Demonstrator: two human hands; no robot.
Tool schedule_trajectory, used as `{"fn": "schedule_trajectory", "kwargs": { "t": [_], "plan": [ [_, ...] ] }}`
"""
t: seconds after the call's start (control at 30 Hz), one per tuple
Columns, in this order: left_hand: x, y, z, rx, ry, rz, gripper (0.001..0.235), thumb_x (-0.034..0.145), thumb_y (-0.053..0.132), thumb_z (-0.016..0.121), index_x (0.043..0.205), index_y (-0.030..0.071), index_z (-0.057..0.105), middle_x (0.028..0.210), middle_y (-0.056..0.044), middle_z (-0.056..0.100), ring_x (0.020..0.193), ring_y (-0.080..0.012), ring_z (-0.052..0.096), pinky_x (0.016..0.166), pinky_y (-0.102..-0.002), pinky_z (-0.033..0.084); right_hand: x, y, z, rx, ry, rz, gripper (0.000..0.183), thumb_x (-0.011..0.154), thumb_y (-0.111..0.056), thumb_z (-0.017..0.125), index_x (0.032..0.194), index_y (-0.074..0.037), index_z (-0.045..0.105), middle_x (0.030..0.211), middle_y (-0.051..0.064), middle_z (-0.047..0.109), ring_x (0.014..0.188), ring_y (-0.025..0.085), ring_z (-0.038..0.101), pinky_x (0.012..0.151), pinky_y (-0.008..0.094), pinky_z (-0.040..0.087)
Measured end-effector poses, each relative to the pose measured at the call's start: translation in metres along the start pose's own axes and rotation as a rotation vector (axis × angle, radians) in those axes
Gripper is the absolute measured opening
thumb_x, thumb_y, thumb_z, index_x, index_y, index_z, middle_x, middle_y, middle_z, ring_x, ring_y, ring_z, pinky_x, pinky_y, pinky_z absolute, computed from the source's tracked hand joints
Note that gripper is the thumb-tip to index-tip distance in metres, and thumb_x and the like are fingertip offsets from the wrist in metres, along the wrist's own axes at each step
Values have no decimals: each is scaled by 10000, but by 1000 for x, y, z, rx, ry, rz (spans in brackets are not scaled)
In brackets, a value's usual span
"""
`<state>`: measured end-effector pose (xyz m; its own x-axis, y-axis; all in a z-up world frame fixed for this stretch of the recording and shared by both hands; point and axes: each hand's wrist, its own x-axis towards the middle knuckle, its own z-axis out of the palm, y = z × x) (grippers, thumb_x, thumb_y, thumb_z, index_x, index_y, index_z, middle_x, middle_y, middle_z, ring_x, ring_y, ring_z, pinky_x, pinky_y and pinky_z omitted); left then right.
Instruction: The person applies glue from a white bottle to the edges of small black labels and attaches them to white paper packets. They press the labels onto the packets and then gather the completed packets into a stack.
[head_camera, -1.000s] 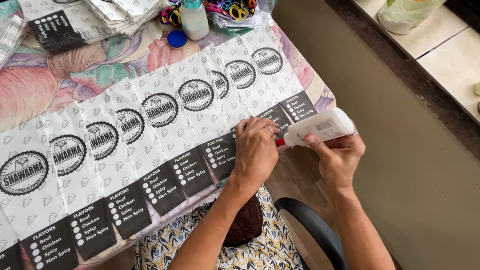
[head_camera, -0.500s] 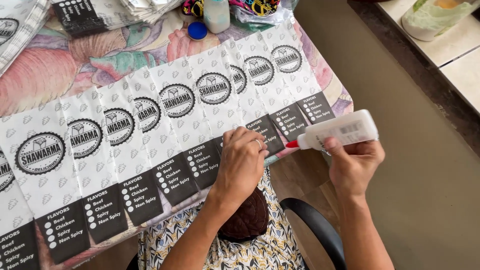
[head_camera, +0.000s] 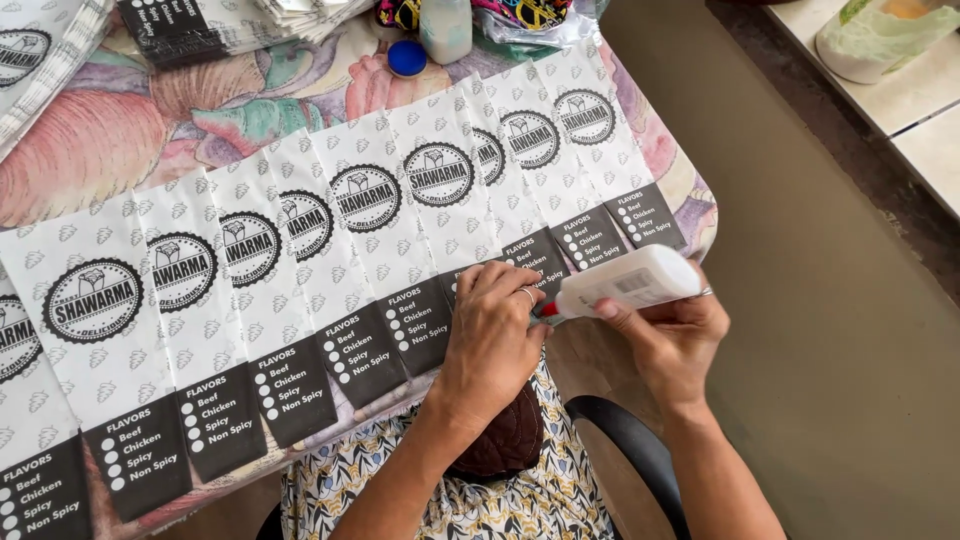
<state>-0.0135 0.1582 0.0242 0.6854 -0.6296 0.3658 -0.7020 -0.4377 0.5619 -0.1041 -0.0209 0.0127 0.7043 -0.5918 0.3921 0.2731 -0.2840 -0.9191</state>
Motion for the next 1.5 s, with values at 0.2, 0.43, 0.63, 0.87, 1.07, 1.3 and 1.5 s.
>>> {"fn": "schedule_trajectory", "kwargs": {
  "t": [0.2,0.43,0.63,0.87,1.07,1.3,1.5],
  "plan": [
    [-5,-7,11,-9,37,18,307,674,127,916,915,19,761,1038,-97,721,1093,-228,608,1043,-421,374,11,38,-36,-61,59,-63,408,791,-3,888,1105,49,632,960,180,724,940,168,660,827,373,599],
    [-1,-1,9,-19,77,1,262,709,162,905,873,17,761,979,-103,722,1052,-229,628,1037,-431,380,-2,20,-10,14,33,-14,463,672,6,924,1050,38,658,896,176,745,900,176,701,779,380,624],
    [1,-7,26,-21,148,3,168,790,158,840,846,25,755,939,-90,720,1012,-223,634,1027,-424,388,11,47,-43,-12,123,-108,385,822,-13,871,1121,43,635,965,178,722,934,210,718,836,405,630],
    [3,-6,22,-17,162,-15,67,818,14,750,884,12,761,932,-95,716,1007,-227,645,995,-427,408,-1,31,-9,3,58,-40,414,748,-2,893,1085,41,656,949,176,736,943,204,700,816,402,619],
    [2,-7,23,-22,137,-17,129,835,-73,683,896,5,766,933,-101,717,1007,-225,649,985,-429,416,-5,40,-11,23,53,-14,454,721,-29,909,1097,28,661,965,161,743,957,176,684,836,385,617],
    [-6,-4,2,-26,241,85,149,893,-56,690,1029,-40,748,1019,-181,759,976,-290,668,944,-409,527,10,22,-31,201,245,22,348,822,-106,863,1055,-6,624,960,76,676,935,208,688,844,399,650],
    [-33,-27,-32,119,141,-7,24,805,16,785,812,35,773,824,-73,722,886,-216,651,936,-400,442,-4,41,-2,201,170,-74,473,749,-29,886,1140,71,640,974,184,710,976,235,718,863,446,643]
  ]
}}
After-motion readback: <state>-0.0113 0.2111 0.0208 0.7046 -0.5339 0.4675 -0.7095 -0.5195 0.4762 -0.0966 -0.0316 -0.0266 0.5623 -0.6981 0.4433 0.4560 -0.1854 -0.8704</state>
